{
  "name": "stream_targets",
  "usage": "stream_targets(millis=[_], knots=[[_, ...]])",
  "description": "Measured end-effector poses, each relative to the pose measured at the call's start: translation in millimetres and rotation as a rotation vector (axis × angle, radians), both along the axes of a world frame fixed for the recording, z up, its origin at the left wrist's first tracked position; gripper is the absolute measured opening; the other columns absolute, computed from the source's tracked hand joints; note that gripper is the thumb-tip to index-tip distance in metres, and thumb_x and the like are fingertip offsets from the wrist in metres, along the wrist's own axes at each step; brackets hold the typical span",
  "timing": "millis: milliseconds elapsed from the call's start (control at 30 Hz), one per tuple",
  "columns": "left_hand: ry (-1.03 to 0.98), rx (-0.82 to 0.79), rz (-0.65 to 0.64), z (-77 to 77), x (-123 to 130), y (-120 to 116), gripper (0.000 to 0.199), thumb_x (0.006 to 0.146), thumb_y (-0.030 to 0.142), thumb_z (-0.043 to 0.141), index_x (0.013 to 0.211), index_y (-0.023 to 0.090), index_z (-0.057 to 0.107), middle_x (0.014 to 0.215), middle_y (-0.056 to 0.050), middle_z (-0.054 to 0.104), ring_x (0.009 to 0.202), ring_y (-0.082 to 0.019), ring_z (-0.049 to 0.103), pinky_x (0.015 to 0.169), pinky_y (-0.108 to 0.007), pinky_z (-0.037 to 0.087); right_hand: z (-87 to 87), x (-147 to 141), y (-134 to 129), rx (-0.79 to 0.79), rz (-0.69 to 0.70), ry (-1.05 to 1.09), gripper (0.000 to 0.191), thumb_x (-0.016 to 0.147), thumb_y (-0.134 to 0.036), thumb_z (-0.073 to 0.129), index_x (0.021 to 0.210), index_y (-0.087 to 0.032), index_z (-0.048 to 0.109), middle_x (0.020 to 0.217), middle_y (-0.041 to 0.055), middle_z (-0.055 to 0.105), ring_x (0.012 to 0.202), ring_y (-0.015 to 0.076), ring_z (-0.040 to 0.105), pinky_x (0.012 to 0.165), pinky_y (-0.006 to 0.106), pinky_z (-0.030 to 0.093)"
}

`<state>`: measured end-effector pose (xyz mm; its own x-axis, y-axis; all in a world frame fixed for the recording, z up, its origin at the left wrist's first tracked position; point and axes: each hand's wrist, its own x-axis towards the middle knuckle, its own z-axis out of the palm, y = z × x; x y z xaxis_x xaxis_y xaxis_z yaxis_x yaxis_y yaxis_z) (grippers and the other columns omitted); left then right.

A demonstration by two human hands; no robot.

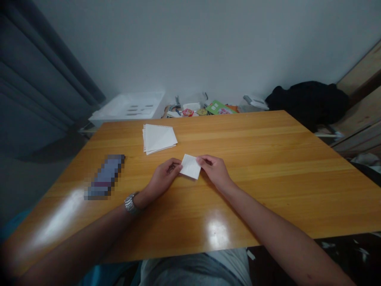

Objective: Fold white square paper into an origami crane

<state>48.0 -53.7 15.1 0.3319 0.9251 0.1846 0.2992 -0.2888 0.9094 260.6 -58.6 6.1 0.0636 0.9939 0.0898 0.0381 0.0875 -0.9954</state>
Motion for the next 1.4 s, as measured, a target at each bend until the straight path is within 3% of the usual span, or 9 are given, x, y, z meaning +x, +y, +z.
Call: stream_targets(millis=[267,467,533,667,900,1067,1400], knots=[[0.094,0.068,0.010,4.5,-5.4,-1.9,0.024,0.098,0.038,0.052,0.089,0.017,0.060,0.081,-0.001,0.065,0.073,-0.014,0.059,0.067,-0.024,0.045,2.6,1.6,-0.3,0.019,0.169,-0.083,0.030,0.085,-0.048,0.068,0.087,-0.018,0.073,0.088,0.0062,0.075,0.083,0.0204,0.067,0.081,0.035,0.052],[0.161,0.058,-0.138,11.0,-6.3,-5.5,0.024,0.099,0.036,0.052,0.091,0.017,0.064,0.084,-0.003,0.070,0.077,-0.015,0.064,0.070,-0.025,0.048,5.1,1.1,-6.3,0.023,0.299,-0.098,0.034,0.084,-0.046,0.071,0.104,-0.019,0.069,0.099,0.0078,0.074,0.088,0.0206,0.068,0.078,0.033,0.053],[0.176,0.059,-0.163,11.2,-5.6,-6.2,0.022,0.098,0.035,0.054,0.091,0.017,0.066,0.086,-0.003,0.071,0.078,-0.015,0.065,0.071,-0.025,0.048,6.7,0.9,-8.5,0.047,0.333,-0.160,0.031,0.087,-0.046,0.068,0.102,-0.019,0.070,0.096,0.0069,0.073,0.086,0.0201,0.067,0.076,0.032,0.052],[0.161,0.047,-0.155,9.8,-6.0,-4.9,0.022,0.097,0.036,0.059,0.093,0.017,0.068,0.088,-0.004,0.073,0.079,-0.016,0.067,0.071,-0.025,0.050,9.2,1.8,-10.0,0.106,0.331,-0.265,0.029,0.092,-0.046,0.061,0.092,-0.019,0.072,0.088,0.0050,0.072,0.081,0.0186,0.064,0.073,0.030,0.049],[0.159,0.051,-0.124,15.2,-10.0,0.0,0.023,0.094,0.038,0.062,0.091,0.017,0.071,0.087,-0.004,0.074,0.078,-0.017,0.067,0.071,-0.026,0.051,8.1,3.8,-4.9,0.059,0.321,-0.200,0.031,0.090,-0.048,0.063,0.089,-0.018,0.071,0.082,0.0040,0.070,0.073,0.0171,0.061,0.066,0.028,0.046],[0.163,0.039,-0.148,17.8,-11.8,1.3,0.022,0.094,0.037,0.062,0.090,0.017,0.071,0.086,-0.005,0.073,0.078,-0.017,0.067,0.070,-0.026,0.050,7.0,9.1,-0.7,-0.001,0.388,-0.212,0.036,0.090,-0.050,0.061,0.089,-0.018,0.076,0.083,0.0054,0.073,0.074,0.0182,0.062,0.068,0.029,0.048],[0.204,0.137,-0.119,8.1,-10.0,0.0,0.018,0.095,0.032,0.057,0.090,0.018,0.065,0.083,-0.002,0.067,0.076,-0.014,0.062,0.070,-0.025,0.047,3.4,-0.9,-5.5,0.028,0.370,-0.200,0.033,0.092,-0.046,0.060,0.096,-0.018,0.077,0.087,0.0055,0.074,0.079,0.0187,0.064,0.072,0.029,0.048]])
